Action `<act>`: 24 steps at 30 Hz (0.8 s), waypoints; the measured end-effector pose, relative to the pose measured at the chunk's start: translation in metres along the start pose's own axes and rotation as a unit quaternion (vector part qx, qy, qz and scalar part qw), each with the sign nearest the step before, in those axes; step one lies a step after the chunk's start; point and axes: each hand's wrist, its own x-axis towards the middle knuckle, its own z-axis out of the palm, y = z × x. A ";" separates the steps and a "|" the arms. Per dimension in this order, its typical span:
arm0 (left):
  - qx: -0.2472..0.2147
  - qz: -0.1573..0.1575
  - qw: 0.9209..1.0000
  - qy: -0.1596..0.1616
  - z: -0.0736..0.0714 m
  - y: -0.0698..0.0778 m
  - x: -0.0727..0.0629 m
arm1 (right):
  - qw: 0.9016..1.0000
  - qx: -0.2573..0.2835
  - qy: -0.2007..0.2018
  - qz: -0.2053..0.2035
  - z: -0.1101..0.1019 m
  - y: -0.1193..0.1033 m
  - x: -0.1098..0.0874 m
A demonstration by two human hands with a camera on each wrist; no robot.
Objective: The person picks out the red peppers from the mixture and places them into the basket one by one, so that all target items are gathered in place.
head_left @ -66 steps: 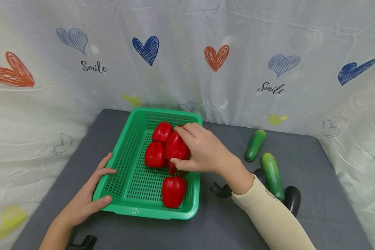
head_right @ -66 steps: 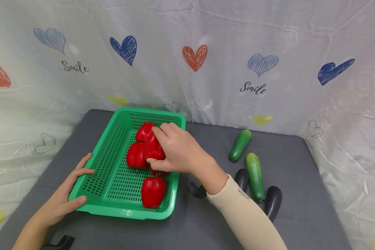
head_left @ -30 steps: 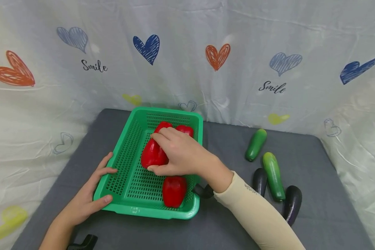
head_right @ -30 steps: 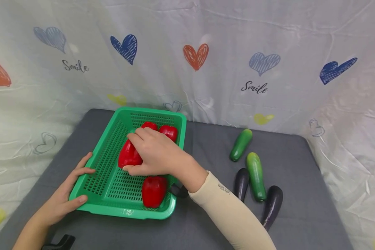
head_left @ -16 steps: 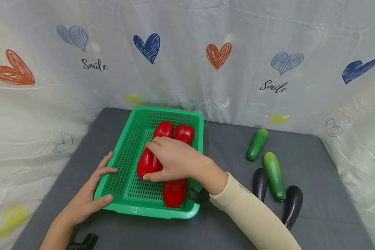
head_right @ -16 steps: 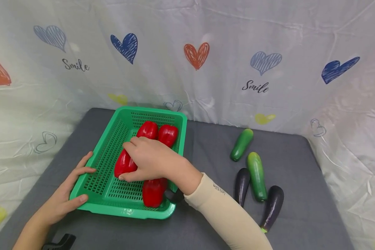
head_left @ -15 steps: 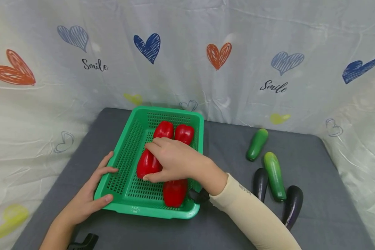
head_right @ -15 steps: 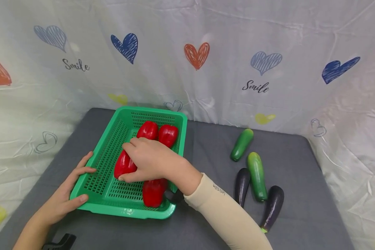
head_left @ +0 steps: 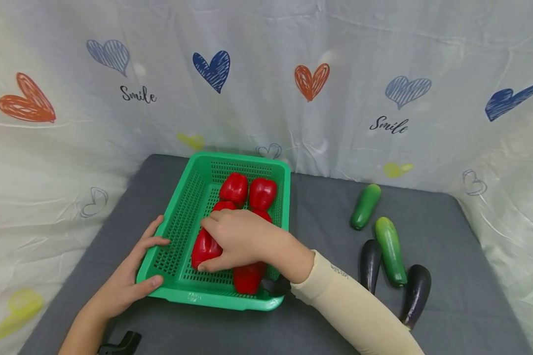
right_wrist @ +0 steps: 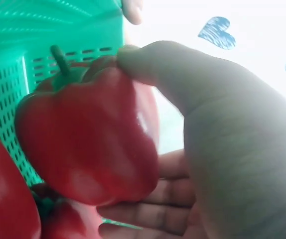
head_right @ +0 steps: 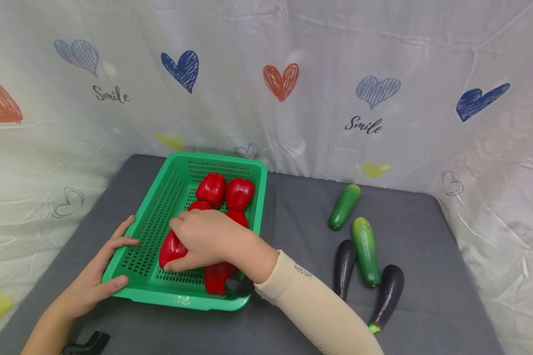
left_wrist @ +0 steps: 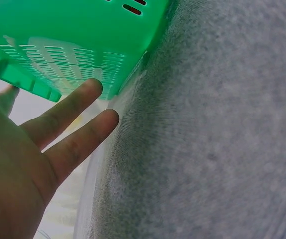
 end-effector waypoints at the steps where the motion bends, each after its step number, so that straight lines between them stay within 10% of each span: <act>1: 0.000 -0.001 1.000 0.000 0.000 0.000 0.000 | 1.000 0.001 -0.004 0.001 0.002 0.000 0.001; 24: 0.009 -0.015 1.000 0.000 0.001 0.006 0.001 | 0.999 0.027 -0.041 0.000 0.017 -0.003 0.004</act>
